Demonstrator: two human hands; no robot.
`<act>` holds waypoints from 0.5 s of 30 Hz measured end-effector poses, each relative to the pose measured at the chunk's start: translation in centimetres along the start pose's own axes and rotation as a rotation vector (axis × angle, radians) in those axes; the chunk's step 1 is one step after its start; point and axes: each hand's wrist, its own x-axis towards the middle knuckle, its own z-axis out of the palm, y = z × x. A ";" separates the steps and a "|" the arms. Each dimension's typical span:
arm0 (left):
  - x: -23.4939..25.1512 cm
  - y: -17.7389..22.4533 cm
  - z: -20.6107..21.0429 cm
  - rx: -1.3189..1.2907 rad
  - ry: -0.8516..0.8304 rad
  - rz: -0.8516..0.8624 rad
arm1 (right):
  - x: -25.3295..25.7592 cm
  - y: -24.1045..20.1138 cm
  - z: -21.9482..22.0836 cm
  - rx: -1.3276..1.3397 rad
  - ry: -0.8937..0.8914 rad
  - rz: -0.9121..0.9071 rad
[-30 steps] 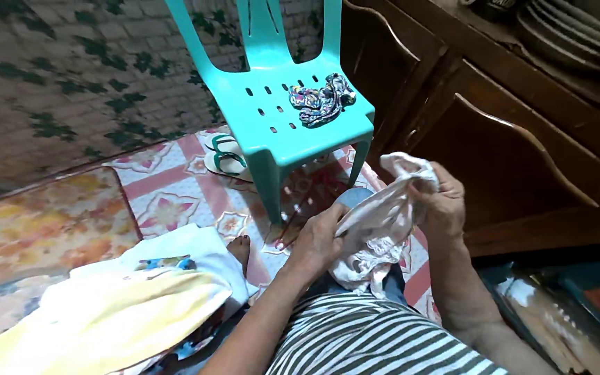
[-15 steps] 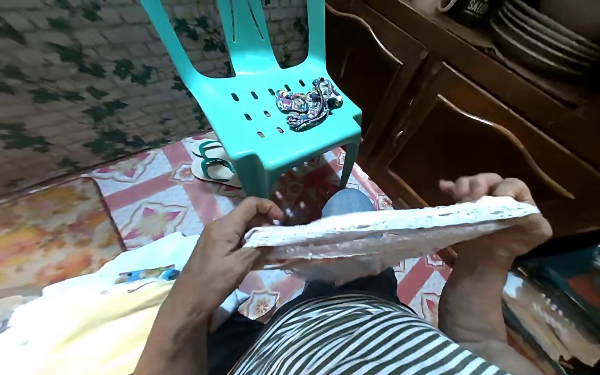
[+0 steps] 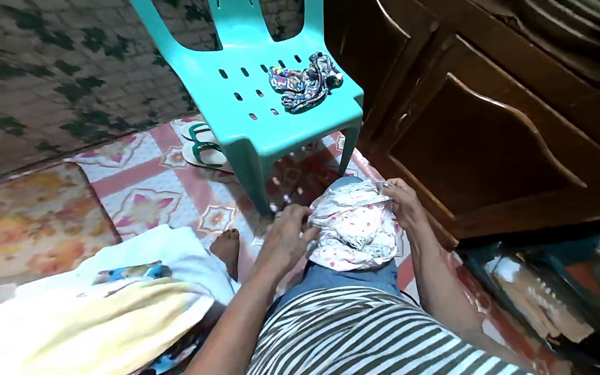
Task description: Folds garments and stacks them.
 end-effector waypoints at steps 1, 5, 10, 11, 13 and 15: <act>0.2 0.3 0.6 -0.006 -0.004 0.076 | -0.2 -0.1 -0.2 0.106 -0.018 -0.011; 1.8 1.4 2.4 0.005 0.034 0.353 | 0.4 0.4 -1.2 0.202 -0.144 -0.206; 2.2 2.2 3.7 0.084 0.017 0.516 | 0.4 0.4 -0.9 -0.179 -0.246 -0.449; 2.1 1.9 3.9 0.091 0.054 0.597 | 0.2 0.1 -0.8 -0.292 -0.262 -0.492; 1.8 1.2 4.0 0.120 0.068 0.699 | 0.0 -0.6 -0.6 -0.530 -0.280 -0.521; 1.4 0.6 3.9 0.141 0.073 0.706 | 0.1 -1.1 -0.6 -0.657 -0.296 -0.474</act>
